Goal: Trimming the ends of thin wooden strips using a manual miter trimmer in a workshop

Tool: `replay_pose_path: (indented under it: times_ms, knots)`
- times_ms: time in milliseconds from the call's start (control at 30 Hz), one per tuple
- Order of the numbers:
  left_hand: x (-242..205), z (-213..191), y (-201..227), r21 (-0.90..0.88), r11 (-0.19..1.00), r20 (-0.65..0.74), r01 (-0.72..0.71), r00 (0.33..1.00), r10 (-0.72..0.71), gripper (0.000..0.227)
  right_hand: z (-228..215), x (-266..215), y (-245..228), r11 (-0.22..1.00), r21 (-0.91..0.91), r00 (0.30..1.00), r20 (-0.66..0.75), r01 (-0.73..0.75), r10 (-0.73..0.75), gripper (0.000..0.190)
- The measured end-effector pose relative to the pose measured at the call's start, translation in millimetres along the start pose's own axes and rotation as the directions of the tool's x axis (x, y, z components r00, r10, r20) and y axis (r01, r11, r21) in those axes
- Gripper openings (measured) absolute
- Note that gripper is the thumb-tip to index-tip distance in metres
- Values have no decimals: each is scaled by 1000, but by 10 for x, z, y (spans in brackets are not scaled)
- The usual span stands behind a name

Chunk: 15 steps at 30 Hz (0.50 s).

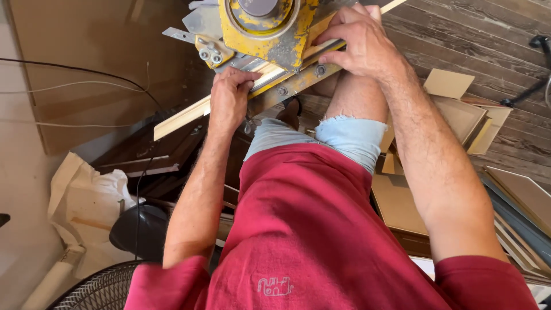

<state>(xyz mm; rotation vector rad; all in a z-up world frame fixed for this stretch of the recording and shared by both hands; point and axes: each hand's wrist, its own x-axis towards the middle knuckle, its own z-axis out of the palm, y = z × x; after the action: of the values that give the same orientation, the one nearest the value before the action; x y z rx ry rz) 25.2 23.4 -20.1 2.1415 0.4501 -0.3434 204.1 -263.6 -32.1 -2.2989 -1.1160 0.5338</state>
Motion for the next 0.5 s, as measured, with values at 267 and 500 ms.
replay_pose_path:
  times_ms: [267, 500]
  knots:
    - [8, 31, -61, -5, 1000, -13, -13, 1000, 13, 30, -13, -7, 24, 996, -4, 994, -58, 92, -92, 40]
    - [11, 63, -137, 9, 998, -55, -54, 997, 55, 25, -9, -3, -10, 999, -19, 999, -3, 40, -40, 40]
